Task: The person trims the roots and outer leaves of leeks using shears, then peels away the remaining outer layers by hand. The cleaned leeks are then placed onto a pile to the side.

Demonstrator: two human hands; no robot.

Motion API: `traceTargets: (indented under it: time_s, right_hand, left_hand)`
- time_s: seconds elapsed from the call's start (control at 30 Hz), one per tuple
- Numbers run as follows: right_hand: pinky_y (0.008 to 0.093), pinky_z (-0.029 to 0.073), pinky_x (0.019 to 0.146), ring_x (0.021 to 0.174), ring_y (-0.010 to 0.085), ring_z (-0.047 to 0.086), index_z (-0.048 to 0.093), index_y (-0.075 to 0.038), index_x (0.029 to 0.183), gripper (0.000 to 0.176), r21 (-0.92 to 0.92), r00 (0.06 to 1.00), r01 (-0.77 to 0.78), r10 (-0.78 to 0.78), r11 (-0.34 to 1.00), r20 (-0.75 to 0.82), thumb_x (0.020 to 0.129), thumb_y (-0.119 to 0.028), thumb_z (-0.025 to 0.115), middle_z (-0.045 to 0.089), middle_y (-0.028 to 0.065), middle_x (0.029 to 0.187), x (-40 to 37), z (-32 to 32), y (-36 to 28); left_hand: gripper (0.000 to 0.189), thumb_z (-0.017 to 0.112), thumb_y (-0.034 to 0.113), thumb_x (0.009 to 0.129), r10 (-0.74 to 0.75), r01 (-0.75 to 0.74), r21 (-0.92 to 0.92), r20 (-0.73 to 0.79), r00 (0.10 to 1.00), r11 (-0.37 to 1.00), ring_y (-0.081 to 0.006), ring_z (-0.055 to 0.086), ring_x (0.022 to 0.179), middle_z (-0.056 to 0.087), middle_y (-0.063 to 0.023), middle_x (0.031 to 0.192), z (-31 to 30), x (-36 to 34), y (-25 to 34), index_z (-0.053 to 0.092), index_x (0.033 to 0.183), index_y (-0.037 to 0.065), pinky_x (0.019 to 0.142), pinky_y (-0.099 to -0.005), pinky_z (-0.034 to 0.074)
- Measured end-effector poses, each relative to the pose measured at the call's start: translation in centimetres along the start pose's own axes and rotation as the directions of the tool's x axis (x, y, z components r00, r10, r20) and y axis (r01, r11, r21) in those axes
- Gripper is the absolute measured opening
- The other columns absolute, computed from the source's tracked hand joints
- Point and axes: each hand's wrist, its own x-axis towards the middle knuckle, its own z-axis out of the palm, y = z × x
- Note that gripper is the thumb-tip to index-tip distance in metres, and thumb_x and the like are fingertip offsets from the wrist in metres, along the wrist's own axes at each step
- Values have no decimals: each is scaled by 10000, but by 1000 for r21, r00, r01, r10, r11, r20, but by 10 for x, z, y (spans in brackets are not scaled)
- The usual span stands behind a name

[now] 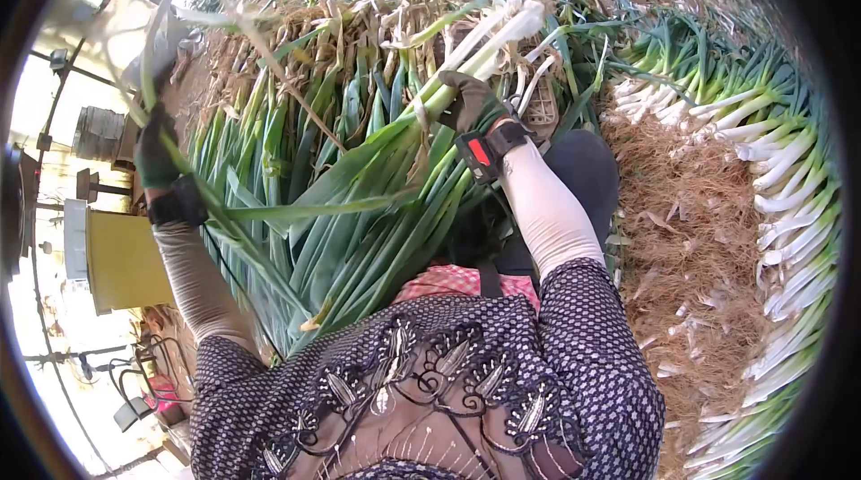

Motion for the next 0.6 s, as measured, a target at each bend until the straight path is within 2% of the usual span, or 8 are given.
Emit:
traceTargets:
  time_s: [0.07,0.2,0.23,0.33,0.4,0.47,0.5,0.6]
  right_hand:
    - [464,591,815,893,313,659,563,6,1111,264,46,999,44,-43,998,-22,908,-148,630,628,154,993,14,-19,6]
    - [440,527,906,935,285,620,567,1,1034,157,-64,998,31,-34,997,-49,919,-104,548,606,138,998,12,-23,19]
    - [414,542,879,906,279,622,560,19,1036,161,-228,987,162,-156,960,47,913,-86,559,609,143,979,7,-11,32]
    - [386,592,780,854,260,650,571,50,1093,285,-212,982,29,12,977,191,877,-117,651,623,133,970,-3,42,57]
    - [348,568,776,852,244,652,606,63,1070,267,-400,986,48,22,915,168,882,-121,653,643,131,943,-36,93,63]
    - [327,541,778,844,203,655,653,14,1080,259,-638,931,256,-8,727,365,876,-146,665,675,130,964,-23,94,64]
    - [320,535,783,856,183,659,657,-6,1103,282,-714,878,414,-41,564,476,882,-179,669,682,136,987,-12,87,63]
    - [320,544,785,897,181,672,608,-8,1195,380,-734,909,309,39,604,415,899,-241,656,682,158,1028,-60,131,51]
  left_hand:
    - [263,695,276,896,35,-13,173,-119,992,985,-72,502,645,575,2,776,-30,10,9,675,970,25,544,-226,374]
    - [278,716,317,882,-111,85,208,116,987,974,-78,489,606,562,-5,741,-41,-2,0,654,922,49,532,-236,370]
    - [266,702,331,894,-144,107,224,157,977,969,-70,483,582,555,12,716,-19,-18,-8,655,915,71,510,-223,358]
    - [277,637,355,922,-341,262,230,444,829,937,-68,503,557,546,28,643,48,-54,-47,639,813,100,489,-214,362]
    - [245,685,302,873,-400,300,266,536,743,916,-116,590,633,650,-33,737,100,-85,-55,675,888,57,567,-250,441]
    - [256,687,231,878,-435,397,205,604,668,895,-141,646,726,676,-71,821,137,-105,-63,696,1014,14,656,-251,502]
    - [324,717,258,851,-372,299,226,654,659,927,-136,638,735,684,-69,858,147,-104,-70,683,1048,4,670,-256,497]
    - [435,769,306,802,-163,14,200,754,636,980,-139,638,807,694,-71,941,175,-109,-53,671,1093,-2,747,-271,503]
